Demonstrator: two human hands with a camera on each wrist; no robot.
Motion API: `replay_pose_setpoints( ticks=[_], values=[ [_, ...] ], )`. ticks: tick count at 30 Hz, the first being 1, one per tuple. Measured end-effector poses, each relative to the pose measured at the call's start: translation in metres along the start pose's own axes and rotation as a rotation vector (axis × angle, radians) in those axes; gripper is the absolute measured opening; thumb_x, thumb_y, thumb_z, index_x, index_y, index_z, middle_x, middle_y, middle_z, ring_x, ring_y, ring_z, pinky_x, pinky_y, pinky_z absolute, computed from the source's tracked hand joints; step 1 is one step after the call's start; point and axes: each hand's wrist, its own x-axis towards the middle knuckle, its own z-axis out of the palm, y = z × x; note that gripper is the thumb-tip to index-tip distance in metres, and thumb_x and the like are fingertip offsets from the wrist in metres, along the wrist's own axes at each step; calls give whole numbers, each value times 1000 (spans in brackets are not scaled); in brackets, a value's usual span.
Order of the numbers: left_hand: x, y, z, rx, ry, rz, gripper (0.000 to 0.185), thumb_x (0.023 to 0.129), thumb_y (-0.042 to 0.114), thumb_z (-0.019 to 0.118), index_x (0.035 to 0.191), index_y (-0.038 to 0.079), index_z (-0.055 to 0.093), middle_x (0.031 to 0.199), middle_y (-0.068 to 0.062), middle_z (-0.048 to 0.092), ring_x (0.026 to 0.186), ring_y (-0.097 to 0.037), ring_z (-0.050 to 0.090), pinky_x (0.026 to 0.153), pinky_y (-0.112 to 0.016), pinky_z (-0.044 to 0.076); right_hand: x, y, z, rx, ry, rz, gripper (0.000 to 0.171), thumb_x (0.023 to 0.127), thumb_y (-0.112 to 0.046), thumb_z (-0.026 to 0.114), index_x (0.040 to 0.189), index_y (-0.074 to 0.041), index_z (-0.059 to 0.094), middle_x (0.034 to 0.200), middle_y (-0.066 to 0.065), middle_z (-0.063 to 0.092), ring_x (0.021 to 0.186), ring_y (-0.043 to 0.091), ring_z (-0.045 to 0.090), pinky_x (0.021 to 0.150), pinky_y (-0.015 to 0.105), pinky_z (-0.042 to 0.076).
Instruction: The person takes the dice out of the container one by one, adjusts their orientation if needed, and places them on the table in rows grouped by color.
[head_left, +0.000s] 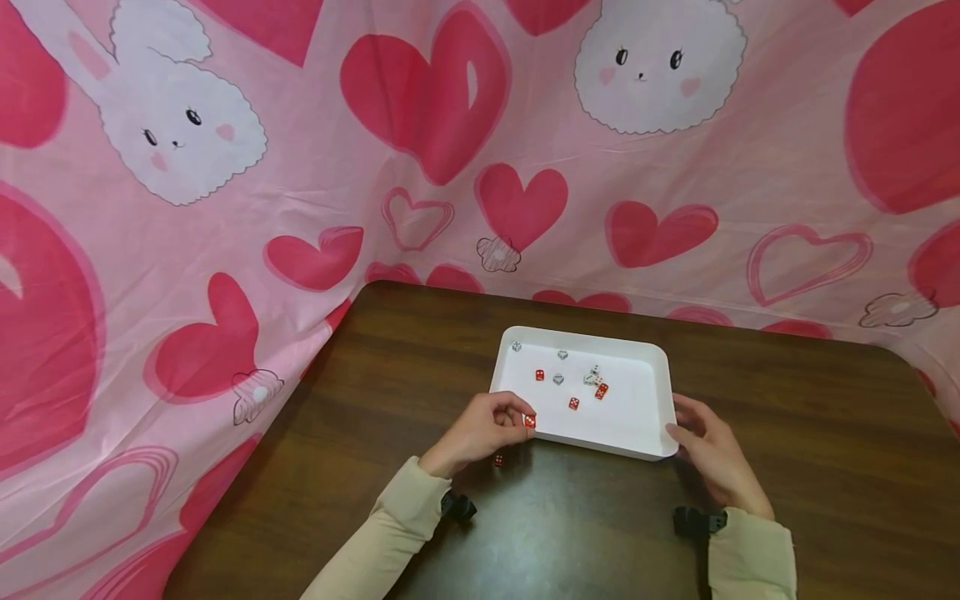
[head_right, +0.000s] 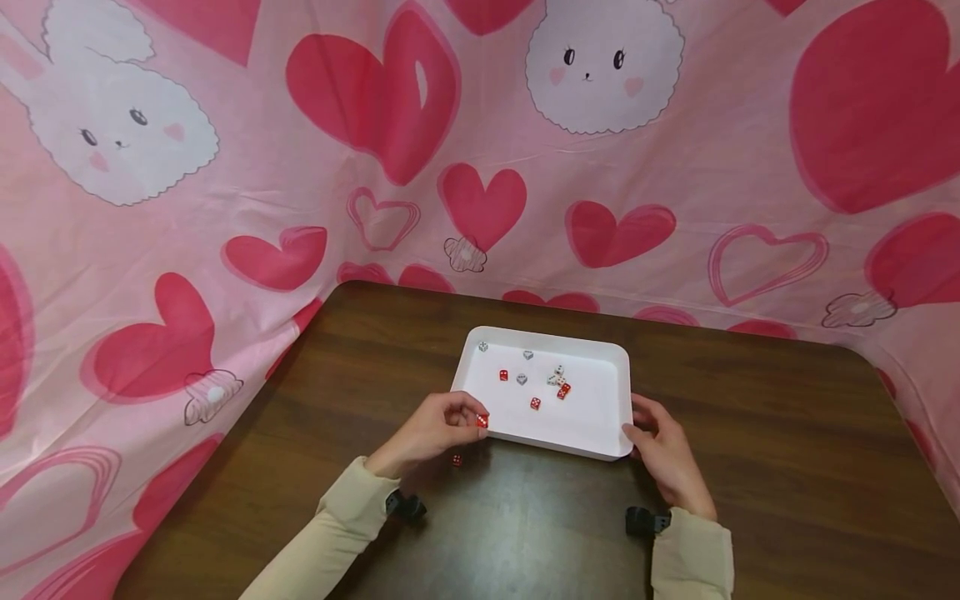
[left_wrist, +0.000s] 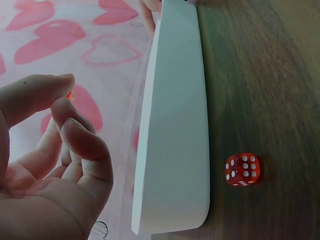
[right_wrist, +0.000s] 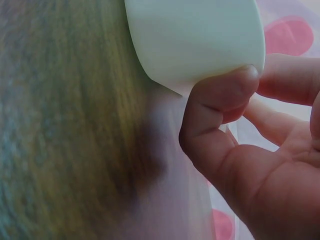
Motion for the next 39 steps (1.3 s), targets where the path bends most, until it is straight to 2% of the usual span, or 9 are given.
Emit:
replay_pose_setpoints(
  ticks=[14,24,29,33,39],
  values=[
    [-9,-3,2,29,-9,-37,18,82,3,73,99,0,69,78,-12,63,58,-10,50,50,-19,40,-1,1,0,-8,0,4,62,100,-22,51,151,-2,22,139,29,36,114,34,46,78,25,51],
    [-12,-7,1,82,-30,-11,12,82,7,74,93,4,70,75,-5,64,59,-8,53,51,-19,44,-2,0,0,-17,1,-17,61,100,-21,51,150,0,24,138,29,38,113,34,46,78,25,51],
    [-14,-9,1,137,-38,-26,9,83,8,74,91,8,72,75,-2,65,61,-9,54,56,-20,46,-2,-1,0,-18,-2,-17,61,100,-22,51,150,0,23,138,29,37,114,35,46,80,27,52],
    [-15,-12,2,178,-35,-34,8,82,9,75,90,9,72,75,-1,66,62,-11,56,57,-21,47,-2,-1,0,-21,-6,-10,62,100,-22,51,151,-1,22,139,29,36,115,35,45,82,28,53],
    [-17,-15,5,191,-13,-30,7,82,9,75,89,9,72,73,1,65,59,-8,55,55,-21,47,-2,-1,-1,-29,-7,-12,62,101,-23,50,151,-1,22,139,29,36,116,35,45,81,27,52]
  ],
)
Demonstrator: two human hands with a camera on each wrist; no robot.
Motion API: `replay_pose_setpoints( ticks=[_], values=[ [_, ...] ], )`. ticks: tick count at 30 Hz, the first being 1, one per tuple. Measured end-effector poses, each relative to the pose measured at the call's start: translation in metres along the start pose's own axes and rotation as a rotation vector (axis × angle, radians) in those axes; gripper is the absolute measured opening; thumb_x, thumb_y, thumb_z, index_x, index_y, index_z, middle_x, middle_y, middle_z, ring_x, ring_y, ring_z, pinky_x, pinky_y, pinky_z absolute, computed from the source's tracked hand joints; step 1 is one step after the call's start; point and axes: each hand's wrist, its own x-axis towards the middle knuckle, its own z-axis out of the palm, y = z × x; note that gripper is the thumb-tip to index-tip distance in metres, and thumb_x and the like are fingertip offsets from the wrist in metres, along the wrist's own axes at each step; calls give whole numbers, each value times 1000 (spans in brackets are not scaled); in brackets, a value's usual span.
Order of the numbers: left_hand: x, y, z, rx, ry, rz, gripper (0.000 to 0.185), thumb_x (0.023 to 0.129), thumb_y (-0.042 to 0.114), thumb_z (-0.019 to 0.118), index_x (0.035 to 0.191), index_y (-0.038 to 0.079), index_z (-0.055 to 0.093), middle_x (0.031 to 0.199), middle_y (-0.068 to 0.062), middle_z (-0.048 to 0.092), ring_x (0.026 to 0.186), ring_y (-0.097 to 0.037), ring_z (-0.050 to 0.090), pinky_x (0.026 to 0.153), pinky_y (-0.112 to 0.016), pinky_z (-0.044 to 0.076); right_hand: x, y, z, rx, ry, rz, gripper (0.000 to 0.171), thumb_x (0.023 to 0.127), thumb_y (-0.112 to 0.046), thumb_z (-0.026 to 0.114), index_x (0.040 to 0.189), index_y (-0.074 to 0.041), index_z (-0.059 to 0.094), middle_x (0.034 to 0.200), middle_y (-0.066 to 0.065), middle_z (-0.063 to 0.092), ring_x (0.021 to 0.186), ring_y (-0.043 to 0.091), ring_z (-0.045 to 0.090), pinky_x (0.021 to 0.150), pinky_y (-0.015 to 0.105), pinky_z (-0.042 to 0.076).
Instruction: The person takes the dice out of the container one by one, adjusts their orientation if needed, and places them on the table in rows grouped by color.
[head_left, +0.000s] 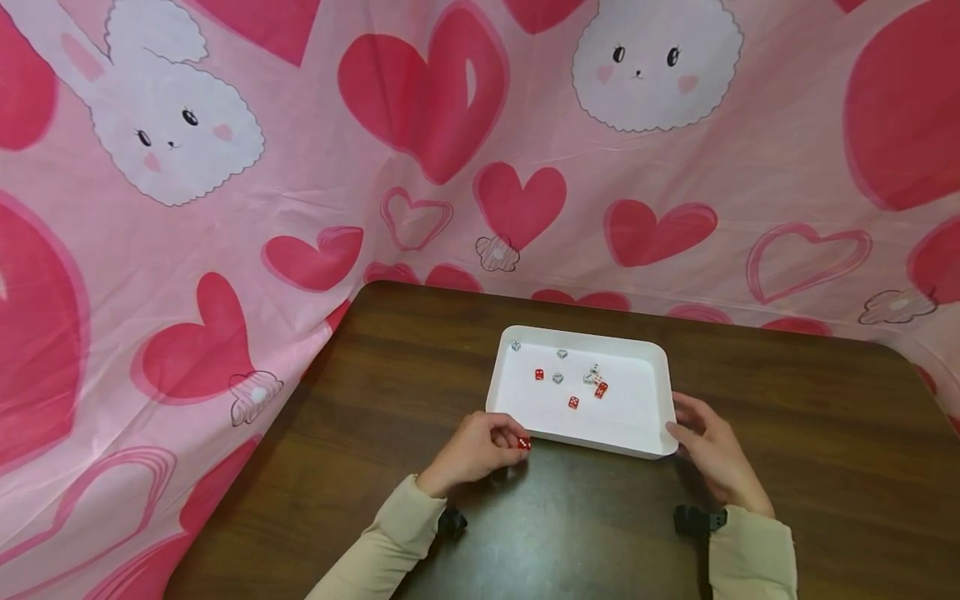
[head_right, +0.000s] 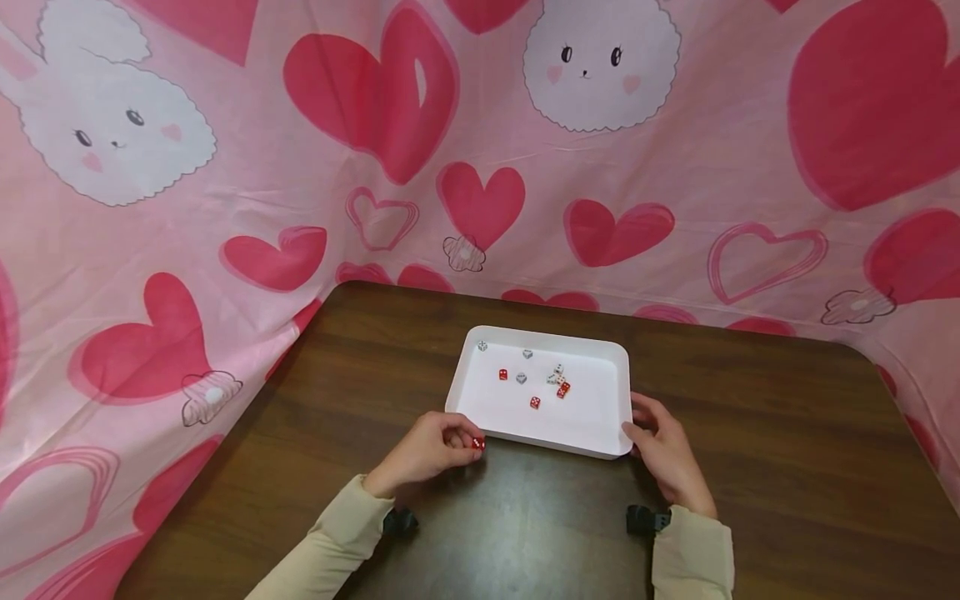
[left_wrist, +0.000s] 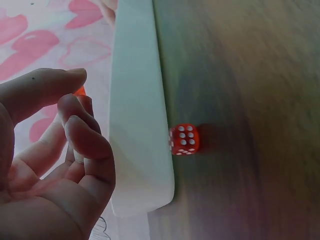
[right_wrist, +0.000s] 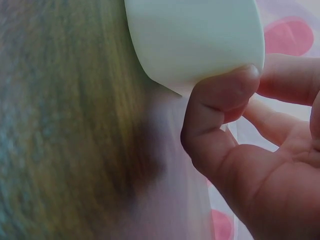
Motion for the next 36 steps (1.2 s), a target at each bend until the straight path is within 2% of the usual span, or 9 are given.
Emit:
replay_pose_setpoints(
  ticks=[10,17,25,36],
  values=[
    [0,-5,5,59,13,-8,6,81,10,75,86,11,70,69,5,62,54,-5,52,50,-20,44,1,0,0,-3,-2,7,63,101,-24,50,151,-1,21,140,30,35,117,37,44,88,37,53],
    [2,-8,10,124,23,38,7,79,7,76,83,10,70,65,5,62,50,0,49,48,-18,41,0,0,0,-2,0,4,61,101,-22,50,151,-1,22,140,30,36,117,37,45,86,35,53],
    [1,-9,16,192,32,62,7,78,6,74,81,10,69,62,5,62,47,1,49,48,-18,42,1,1,0,1,-9,2,62,101,-23,50,151,-1,21,141,30,35,119,38,44,89,40,53],
    [-1,-10,20,226,40,14,6,77,5,73,79,10,70,56,6,58,46,0,47,45,-18,40,-1,-2,0,6,-3,-3,62,100,-22,51,151,-1,22,140,30,37,117,36,45,84,30,53]
  ],
)
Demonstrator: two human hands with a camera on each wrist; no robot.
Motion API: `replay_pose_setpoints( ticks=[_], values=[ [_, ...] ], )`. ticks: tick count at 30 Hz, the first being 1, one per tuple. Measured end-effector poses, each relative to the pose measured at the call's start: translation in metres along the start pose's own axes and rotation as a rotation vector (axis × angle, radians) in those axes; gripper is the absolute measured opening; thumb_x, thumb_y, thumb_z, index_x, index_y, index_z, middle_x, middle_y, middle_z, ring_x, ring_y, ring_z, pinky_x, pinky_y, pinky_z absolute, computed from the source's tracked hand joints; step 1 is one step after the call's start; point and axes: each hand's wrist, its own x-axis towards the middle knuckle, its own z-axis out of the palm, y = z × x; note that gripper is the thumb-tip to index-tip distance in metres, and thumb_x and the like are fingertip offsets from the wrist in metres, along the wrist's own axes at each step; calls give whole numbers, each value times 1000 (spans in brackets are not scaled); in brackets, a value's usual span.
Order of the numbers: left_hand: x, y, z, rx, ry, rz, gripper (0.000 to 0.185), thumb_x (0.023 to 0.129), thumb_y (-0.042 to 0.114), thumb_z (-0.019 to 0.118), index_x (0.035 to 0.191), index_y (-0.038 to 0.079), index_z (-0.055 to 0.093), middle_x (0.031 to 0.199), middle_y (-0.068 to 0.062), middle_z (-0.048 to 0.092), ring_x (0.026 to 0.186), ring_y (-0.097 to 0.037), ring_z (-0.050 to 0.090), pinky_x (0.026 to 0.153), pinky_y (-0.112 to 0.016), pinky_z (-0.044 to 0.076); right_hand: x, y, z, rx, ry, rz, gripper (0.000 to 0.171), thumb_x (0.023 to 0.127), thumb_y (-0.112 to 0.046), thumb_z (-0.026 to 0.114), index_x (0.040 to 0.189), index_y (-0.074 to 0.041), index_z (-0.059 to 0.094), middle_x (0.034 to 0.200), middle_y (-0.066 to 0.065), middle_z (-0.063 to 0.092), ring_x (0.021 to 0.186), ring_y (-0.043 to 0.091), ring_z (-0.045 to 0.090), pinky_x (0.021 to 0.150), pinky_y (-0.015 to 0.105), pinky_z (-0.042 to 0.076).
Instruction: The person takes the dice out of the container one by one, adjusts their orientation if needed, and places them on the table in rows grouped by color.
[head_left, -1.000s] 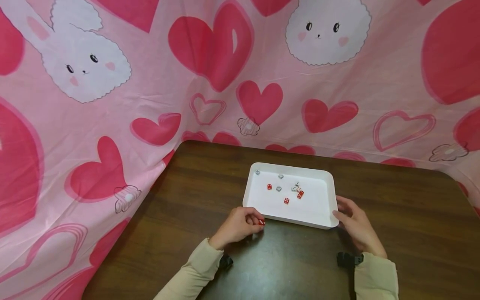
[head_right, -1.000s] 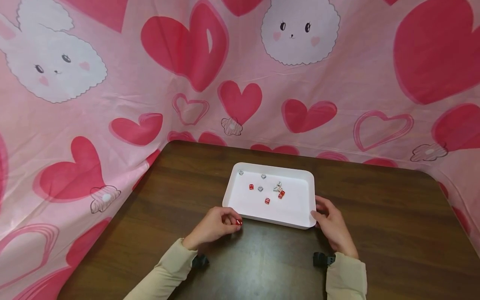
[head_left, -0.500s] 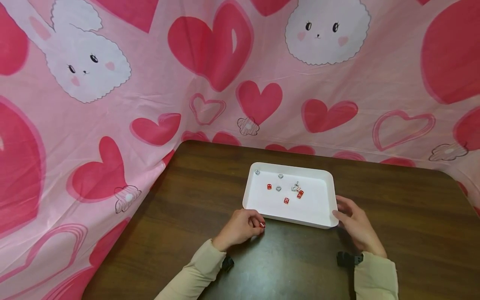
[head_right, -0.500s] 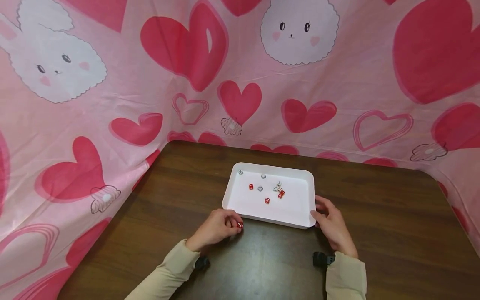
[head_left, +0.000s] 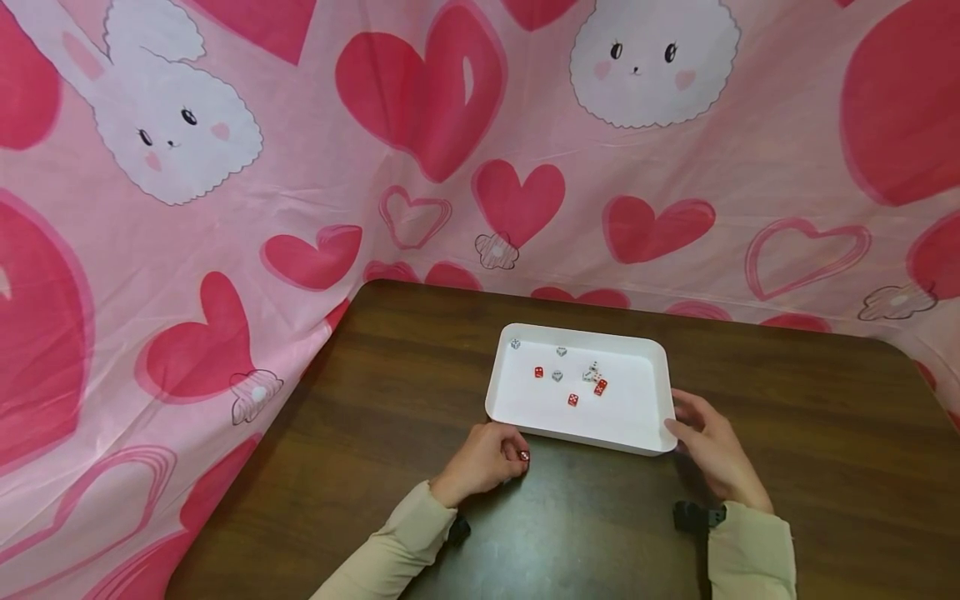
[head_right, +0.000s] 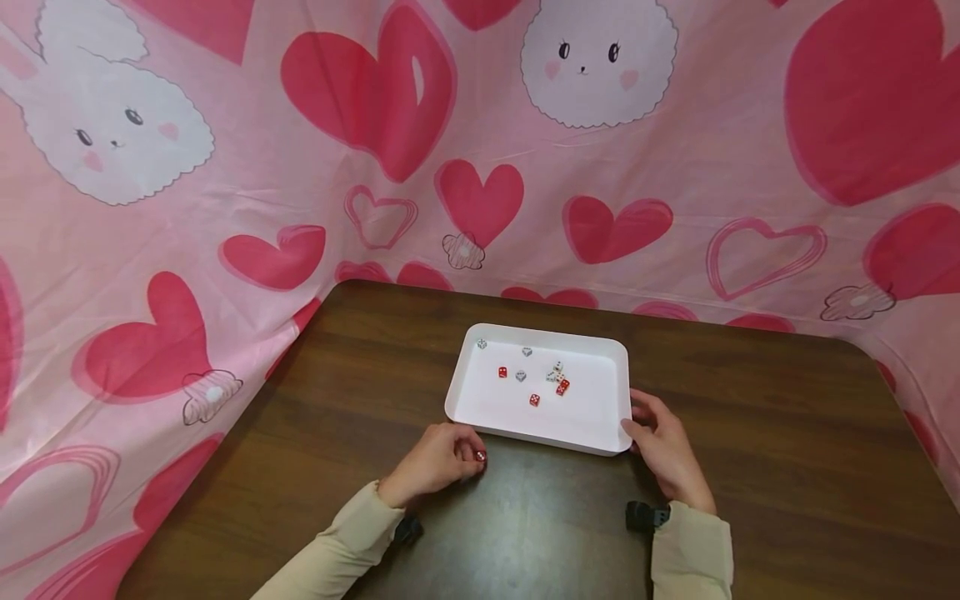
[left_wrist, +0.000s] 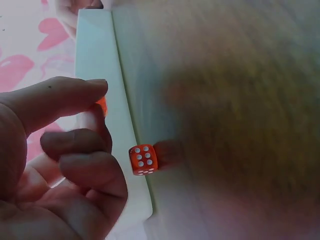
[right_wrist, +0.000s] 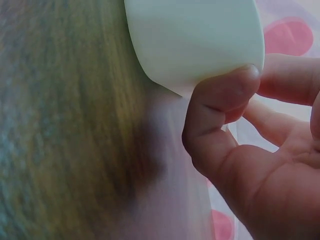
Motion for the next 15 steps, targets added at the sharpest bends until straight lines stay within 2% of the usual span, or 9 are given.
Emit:
replay_pose_setpoints(
  ticks=[7,15],
  values=[
    [0,0,1,68,30,0,7,75,8,74,78,13,71,53,9,54,45,1,45,45,-18,37,-1,-2,2,3,16,-11,60,100,-19,52,150,1,24,138,30,38,115,36,47,80,29,53],
    [1,2,2,94,36,1,6,74,8,74,77,13,72,52,10,51,46,2,44,45,-17,36,-2,-2,3,-1,25,-16,59,100,-18,51,149,1,25,136,30,39,112,35,48,79,28,53]
  ],
)
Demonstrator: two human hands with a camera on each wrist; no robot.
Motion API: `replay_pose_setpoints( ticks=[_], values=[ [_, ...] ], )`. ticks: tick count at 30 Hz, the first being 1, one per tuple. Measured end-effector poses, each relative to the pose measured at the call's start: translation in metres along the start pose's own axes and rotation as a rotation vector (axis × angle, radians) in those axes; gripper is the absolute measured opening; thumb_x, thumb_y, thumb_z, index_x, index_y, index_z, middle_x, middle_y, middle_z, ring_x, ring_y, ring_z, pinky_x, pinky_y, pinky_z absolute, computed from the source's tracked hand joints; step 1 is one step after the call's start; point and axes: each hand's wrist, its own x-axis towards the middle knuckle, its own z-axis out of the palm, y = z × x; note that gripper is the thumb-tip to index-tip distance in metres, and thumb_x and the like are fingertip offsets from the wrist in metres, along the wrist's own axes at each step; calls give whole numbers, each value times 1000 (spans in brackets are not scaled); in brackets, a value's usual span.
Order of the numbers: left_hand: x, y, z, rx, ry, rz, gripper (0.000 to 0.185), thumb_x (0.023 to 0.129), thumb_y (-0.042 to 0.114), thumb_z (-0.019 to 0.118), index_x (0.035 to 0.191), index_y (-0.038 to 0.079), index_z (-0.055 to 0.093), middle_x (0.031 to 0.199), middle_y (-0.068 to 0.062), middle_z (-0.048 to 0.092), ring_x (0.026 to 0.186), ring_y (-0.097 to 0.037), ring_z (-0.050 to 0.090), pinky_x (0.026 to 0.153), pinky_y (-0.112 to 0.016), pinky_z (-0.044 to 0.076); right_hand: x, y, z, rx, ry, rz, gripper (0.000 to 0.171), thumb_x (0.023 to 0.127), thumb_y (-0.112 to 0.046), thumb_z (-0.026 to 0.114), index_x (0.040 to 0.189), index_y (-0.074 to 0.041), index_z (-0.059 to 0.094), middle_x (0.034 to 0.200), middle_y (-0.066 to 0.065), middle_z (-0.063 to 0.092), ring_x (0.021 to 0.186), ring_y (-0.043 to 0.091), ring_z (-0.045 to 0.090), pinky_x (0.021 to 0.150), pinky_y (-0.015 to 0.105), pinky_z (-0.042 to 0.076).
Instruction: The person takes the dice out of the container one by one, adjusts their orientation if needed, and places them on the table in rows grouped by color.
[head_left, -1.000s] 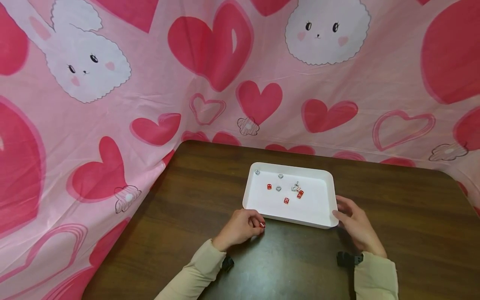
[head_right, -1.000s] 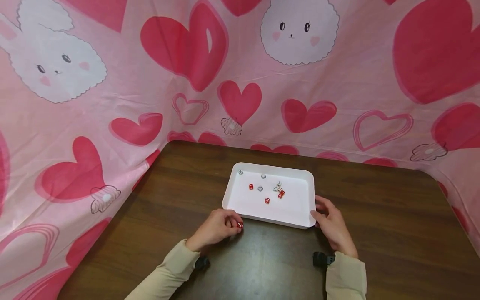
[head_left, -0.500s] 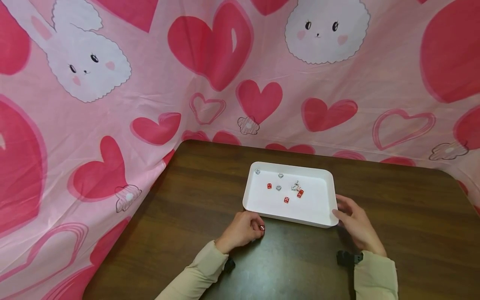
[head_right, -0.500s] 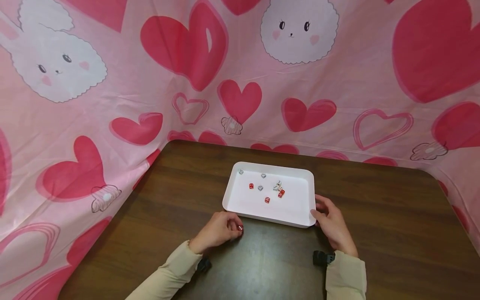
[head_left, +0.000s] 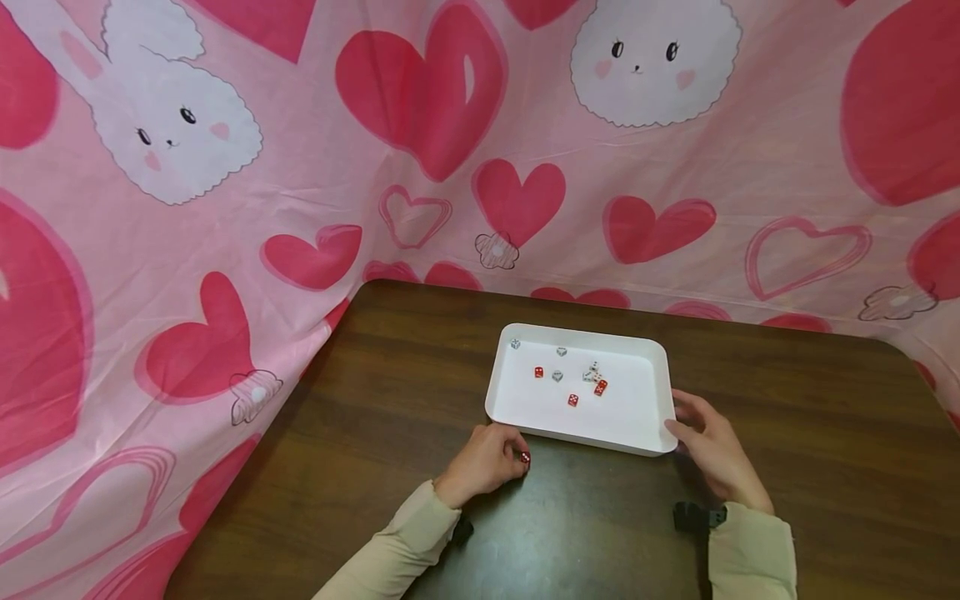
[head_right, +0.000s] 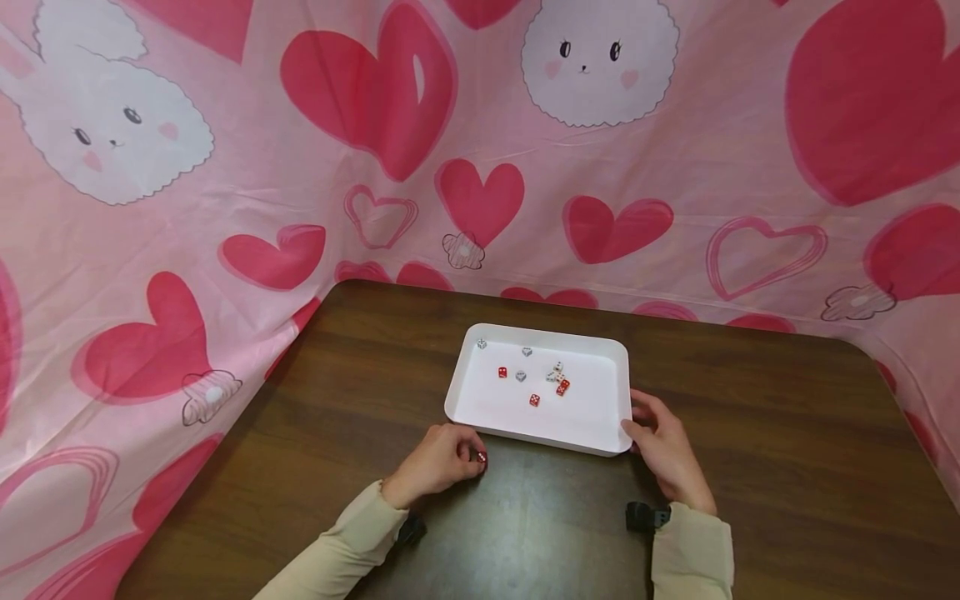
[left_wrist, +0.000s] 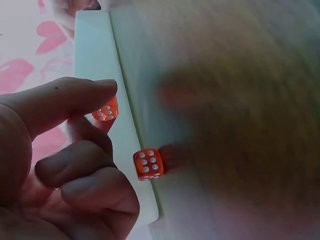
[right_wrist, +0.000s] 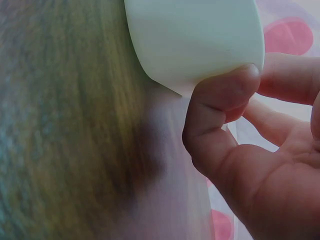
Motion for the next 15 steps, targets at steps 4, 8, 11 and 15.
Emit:
replay_pose_setpoints(
  ticks=[4,8,11,15],
  values=[
    [0,0,1,19,0,-1,6,74,9,74,77,13,72,51,11,50,44,2,43,44,-18,36,0,1,0,2,1,-3,59,99,-18,52,149,1,26,136,30,39,111,34,48,79,28,53],
    [1,-1,3,27,-3,-26,7,73,8,74,77,14,73,51,11,49,44,1,43,44,-18,36,1,3,0,3,-2,-1,59,100,-18,52,149,1,26,137,30,39,112,34,48,80,30,54],
    [1,-1,4,23,-8,-47,8,72,7,74,77,13,73,51,10,49,44,0,43,44,-19,37,1,3,0,5,-2,-3,59,100,-18,52,149,0,26,137,30,39,112,34,48,81,30,54],
    [1,0,3,21,-16,-53,9,72,6,73,78,12,73,51,10,50,45,-1,44,45,-20,38,1,2,0,8,4,-8,59,99,-17,52,149,1,26,136,30,40,111,33,48,79,27,53]
  ],
)
